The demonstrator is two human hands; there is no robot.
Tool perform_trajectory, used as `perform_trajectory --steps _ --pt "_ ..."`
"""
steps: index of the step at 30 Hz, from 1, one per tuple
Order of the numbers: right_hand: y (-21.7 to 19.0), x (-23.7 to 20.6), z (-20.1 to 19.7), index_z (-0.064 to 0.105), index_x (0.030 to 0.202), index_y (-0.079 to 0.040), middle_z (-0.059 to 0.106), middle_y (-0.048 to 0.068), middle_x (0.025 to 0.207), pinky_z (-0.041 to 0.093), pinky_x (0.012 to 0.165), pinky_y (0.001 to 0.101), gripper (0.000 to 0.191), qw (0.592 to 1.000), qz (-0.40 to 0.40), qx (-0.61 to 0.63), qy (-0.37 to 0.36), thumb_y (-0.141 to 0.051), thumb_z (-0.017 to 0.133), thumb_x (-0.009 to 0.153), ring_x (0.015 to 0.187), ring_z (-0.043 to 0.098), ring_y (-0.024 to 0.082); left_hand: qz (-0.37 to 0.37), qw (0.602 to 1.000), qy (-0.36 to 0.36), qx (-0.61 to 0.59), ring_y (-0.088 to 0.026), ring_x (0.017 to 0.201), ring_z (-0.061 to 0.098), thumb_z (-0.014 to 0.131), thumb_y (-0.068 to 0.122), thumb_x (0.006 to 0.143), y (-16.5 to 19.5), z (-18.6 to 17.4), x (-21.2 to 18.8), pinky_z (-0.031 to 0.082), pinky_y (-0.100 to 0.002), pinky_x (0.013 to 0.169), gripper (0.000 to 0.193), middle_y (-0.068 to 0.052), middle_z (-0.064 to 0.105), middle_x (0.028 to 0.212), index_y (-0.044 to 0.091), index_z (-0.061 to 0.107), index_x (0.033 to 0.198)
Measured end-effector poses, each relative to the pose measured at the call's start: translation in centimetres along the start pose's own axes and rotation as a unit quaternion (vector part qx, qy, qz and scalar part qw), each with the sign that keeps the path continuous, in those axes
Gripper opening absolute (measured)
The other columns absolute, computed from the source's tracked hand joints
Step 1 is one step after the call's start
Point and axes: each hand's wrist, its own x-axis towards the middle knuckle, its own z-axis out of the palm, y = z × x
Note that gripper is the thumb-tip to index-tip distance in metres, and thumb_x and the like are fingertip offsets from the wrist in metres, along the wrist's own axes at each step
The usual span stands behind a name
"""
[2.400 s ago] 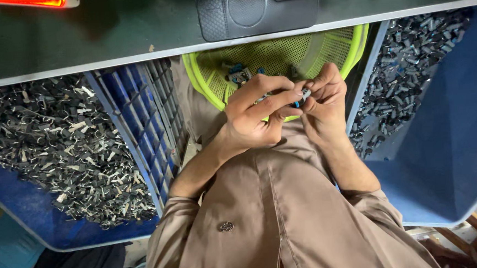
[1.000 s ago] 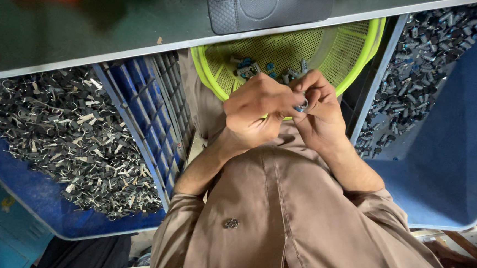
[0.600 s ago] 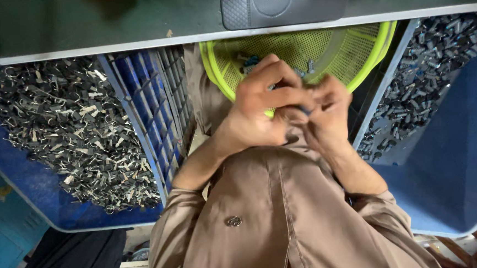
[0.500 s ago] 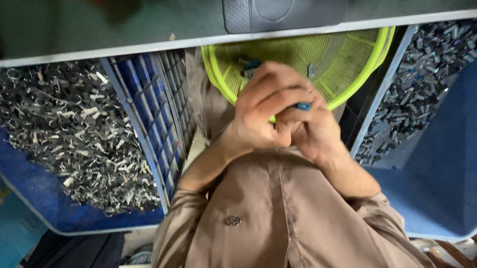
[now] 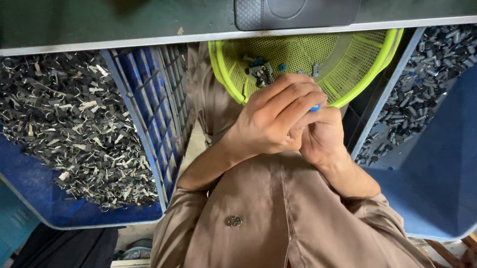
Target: The person sorts small metal key components from a green basket into a blue bin. They pick up individual pieces, inspect them, and place them into the bin. The person occasionally transfers larger handfuls from the bin back into the basket.
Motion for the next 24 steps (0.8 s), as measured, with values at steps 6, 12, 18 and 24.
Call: perform_trajectory --steps 6,12,18,24 --pt "0.3 0.0 0.2 0.055 0.121 -0.002 0.065 0.011 0.113 0.059 0.092 0.0290 0.038 0.997 -0.026 0.026 0.062 0.012 0.053 0.085 0.109 0.069 0.021 -0.053 0.996 0.010 -0.069 -0.031 0.104 0.068 0.069 -0.005 0.087 0.2 -0.1 -0.1 0.058 -0.038 0.094 0.023 -0.012 0.068 0.108 -0.001 0.064 0.110" --pt "0.1 -0.1 0.1 0.055 0.105 -0.006 0.061 0.006 0.096 0.055 0.084 0.0289 0.017 0.995 -0.052 -0.031 -0.083 0.011 0.059 0.104 0.087 0.064 0.015 -0.089 0.985 0.078 -0.124 -0.027 0.098 0.074 0.071 -0.007 0.083 0.4 0.3 -0.8 0.062 -0.032 0.084 0.027 -0.012 0.072 0.108 -0.001 0.066 0.108" --pt "-0.1 0.5 0.5 0.059 0.110 -0.011 0.064 0.005 0.097 0.054 0.073 0.0282 0.028 0.998 0.014 0.053 0.031 0.001 0.068 0.086 0.083 0.065 0.017 -0.068 0.995 0.028 -0.070 -0.029 0.107 0.073 0.076 -0.007 0.086 0.7 0.4 -1.3 0.060 -0.036 0.095 0.031 -0.015 0.070 0.116 -0.004 0.065 0.115" --pt "-0.2 0.4 0.1 0.054 0.095 -0.006 0.063 0.007 0.089 0.058 0.078 0.0291 0.019 0.992 -0.010 0.064 -0.109 0.003 0.070 0.098 0.082 0.067 0.018 -0.084 0.988 0.067 -0.108 -0.029 0.108 0.074 0.077 -0.005 0.087 0.9 0.4 -1.1 0.061 -0.034 0.090 0.027 -0.014 0.071 0.114 -0.002 0.065 0.111"
